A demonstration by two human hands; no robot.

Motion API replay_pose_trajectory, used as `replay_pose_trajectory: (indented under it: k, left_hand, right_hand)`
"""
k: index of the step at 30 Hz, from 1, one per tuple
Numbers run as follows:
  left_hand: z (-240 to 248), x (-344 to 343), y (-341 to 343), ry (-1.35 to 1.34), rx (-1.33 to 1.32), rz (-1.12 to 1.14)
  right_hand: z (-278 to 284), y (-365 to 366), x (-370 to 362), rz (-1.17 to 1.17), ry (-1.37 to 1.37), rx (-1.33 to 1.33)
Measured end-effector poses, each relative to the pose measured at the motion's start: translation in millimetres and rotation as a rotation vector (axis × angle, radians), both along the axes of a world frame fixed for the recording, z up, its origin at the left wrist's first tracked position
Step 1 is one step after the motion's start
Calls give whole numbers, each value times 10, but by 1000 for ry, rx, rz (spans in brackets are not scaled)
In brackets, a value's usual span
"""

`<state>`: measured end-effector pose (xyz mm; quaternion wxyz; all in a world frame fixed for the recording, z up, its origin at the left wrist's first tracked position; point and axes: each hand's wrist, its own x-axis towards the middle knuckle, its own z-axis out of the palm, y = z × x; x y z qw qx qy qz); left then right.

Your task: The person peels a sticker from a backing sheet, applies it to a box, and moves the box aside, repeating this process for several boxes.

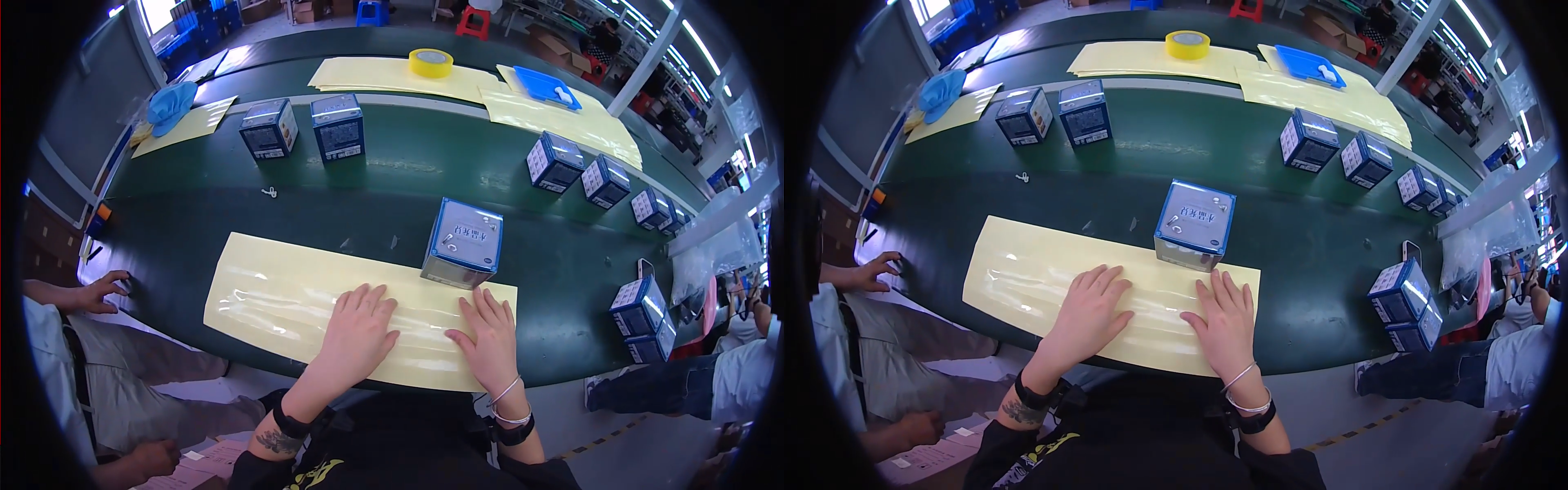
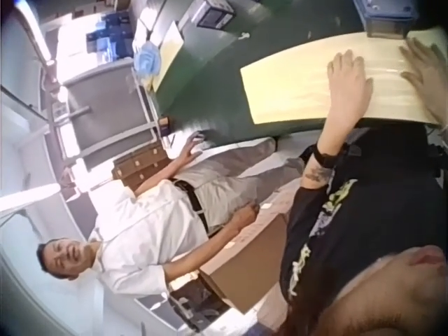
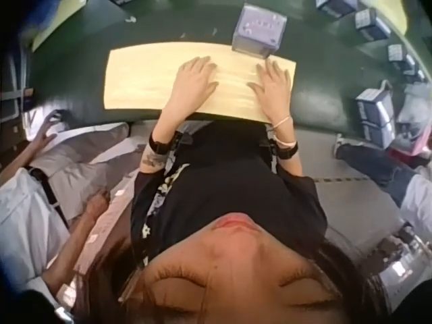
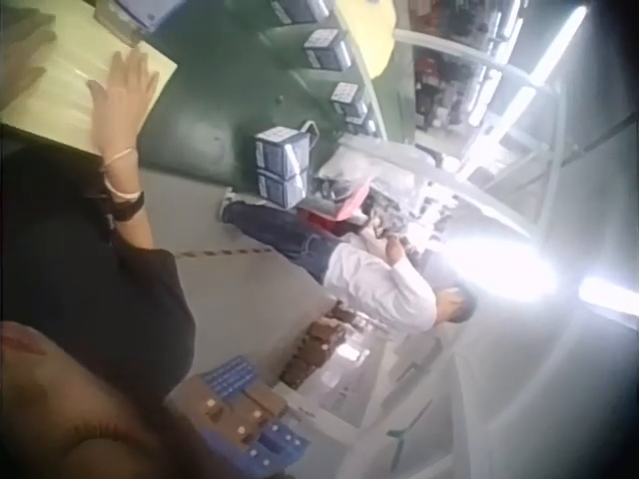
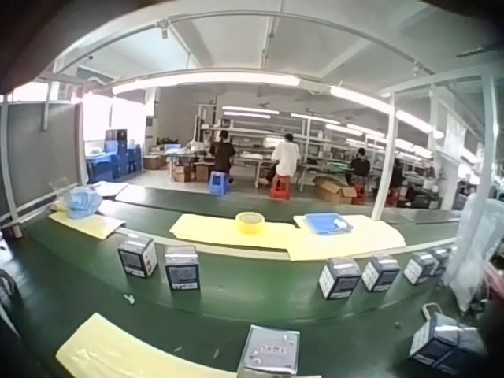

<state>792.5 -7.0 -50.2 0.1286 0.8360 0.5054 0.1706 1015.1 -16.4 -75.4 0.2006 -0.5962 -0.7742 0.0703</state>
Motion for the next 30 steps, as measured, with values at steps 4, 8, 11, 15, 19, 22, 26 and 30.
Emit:
replay_pose_trajectory:
  k: [4,8,11,15,19,22,26,30]
  left_hand:
    - [-150,311,-95,-146,101,-10]
    - [-286,462,-100,-228,186,-24]
    - [-295,500,-135,-233,215,-24]
    - [-338,562,-176,-212,320,-25]
    - [-385,672,-227,-153,529,-67]
    - [-416,676,-251,-101,513,-68]
    - [-415,648,-255,-71,499,-107]
    - [-402,633,-236,-68,507,-160]
  right_hand:
    - [-21,-127,-154,68,92,28]
    - [-75,-159,-187,80,165,78]
    - [-37,-147,-193,85,241,91]
    - [-84,-166,-141,120,229,124]
    - [-98,-219,-50,99,179,124]
    - [-109,-213,-68,95,176,115]
    - [-105,-233,-65,78,177,94]
    - [-76,-218,-25,78,151,50]
